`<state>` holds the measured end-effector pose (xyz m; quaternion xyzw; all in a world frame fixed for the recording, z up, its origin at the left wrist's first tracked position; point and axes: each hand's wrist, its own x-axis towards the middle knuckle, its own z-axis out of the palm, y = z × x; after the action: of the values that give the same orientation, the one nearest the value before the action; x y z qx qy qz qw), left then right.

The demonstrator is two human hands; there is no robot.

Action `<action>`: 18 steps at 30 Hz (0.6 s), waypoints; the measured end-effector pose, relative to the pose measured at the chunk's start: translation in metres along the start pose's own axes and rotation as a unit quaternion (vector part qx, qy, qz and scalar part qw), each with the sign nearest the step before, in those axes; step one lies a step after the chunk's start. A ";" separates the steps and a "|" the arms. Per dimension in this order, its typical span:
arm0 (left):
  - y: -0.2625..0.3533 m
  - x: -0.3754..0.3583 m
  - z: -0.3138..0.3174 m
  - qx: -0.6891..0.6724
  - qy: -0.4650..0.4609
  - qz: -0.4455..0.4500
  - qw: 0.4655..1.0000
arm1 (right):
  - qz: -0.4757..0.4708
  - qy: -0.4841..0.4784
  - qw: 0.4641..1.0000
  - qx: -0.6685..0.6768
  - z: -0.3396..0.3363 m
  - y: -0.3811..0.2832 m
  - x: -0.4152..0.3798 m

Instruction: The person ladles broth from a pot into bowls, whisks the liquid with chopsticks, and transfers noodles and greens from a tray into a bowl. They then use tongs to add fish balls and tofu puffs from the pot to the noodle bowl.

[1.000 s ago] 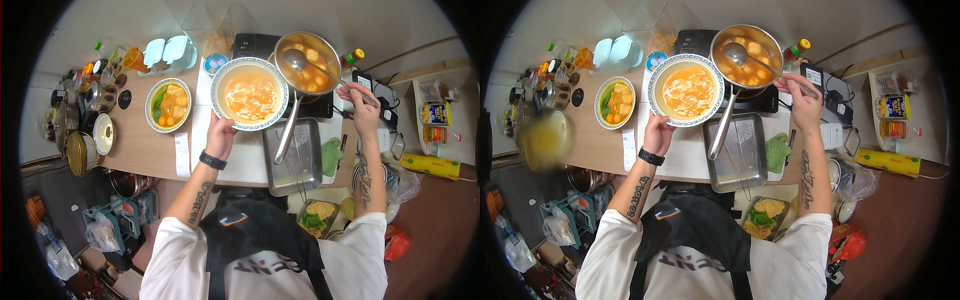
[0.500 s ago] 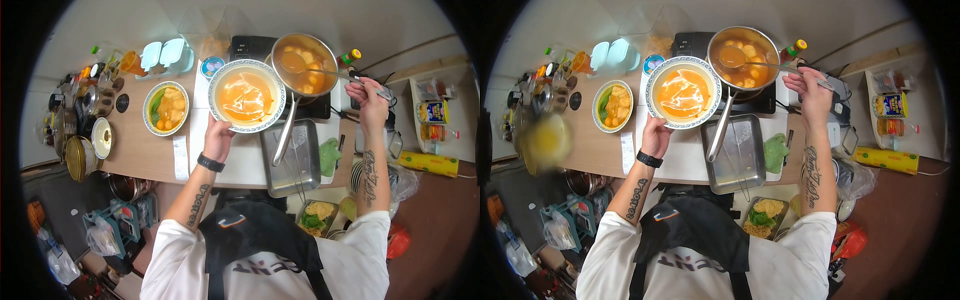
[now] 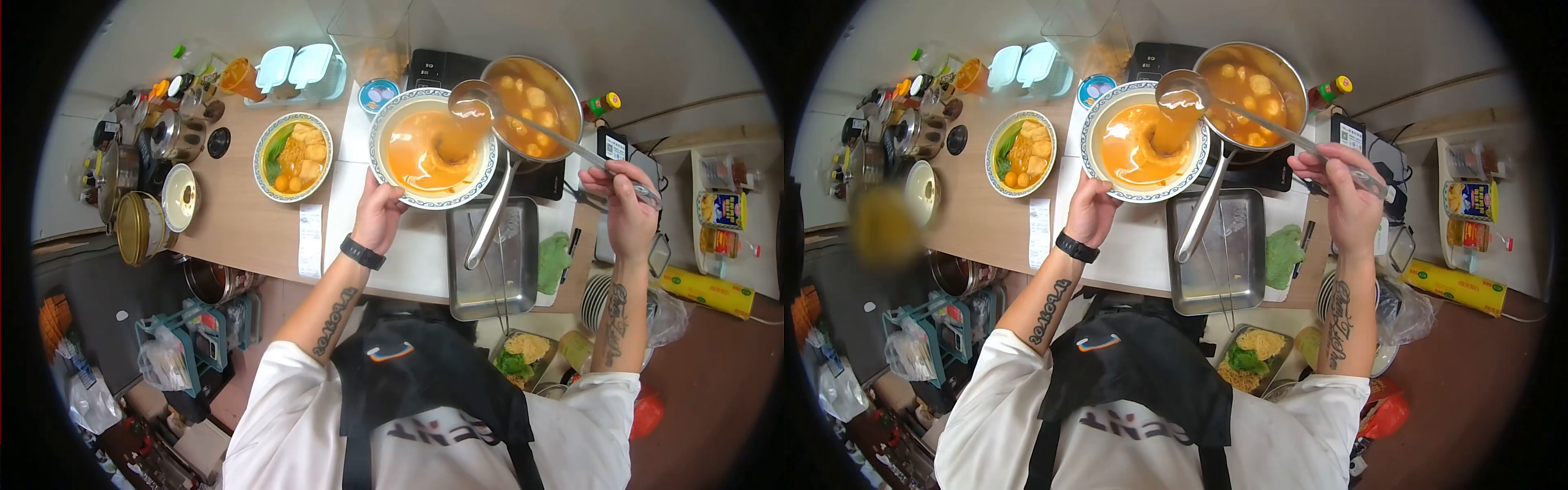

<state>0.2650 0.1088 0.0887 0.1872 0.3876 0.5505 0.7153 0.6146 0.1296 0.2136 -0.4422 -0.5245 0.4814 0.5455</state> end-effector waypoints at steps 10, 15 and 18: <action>0.001 0.001 -0.003 0.011 -0.012 0.001 1.000 | -0.081 0.013 0.994 -0.069 -0.024 0.007 0.001; 0.000 0.002 -0.002 0.012 -0.008 -0.001 1.000 | -0.026 0.093 0.988 -0.118 -0.013 0.026 0.021; 0.000 0.002 -0.003 0.015 -0.007 -0.003 1.000 | -0.007 0.067 0.990 -0.124 -0.011 0.044 0.029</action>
<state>0.2630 0.1103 0.0857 0.2005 0.3910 0.5410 0.7171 0.6223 0.1645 0.1741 -0.5337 -0.5460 0.3779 0.5236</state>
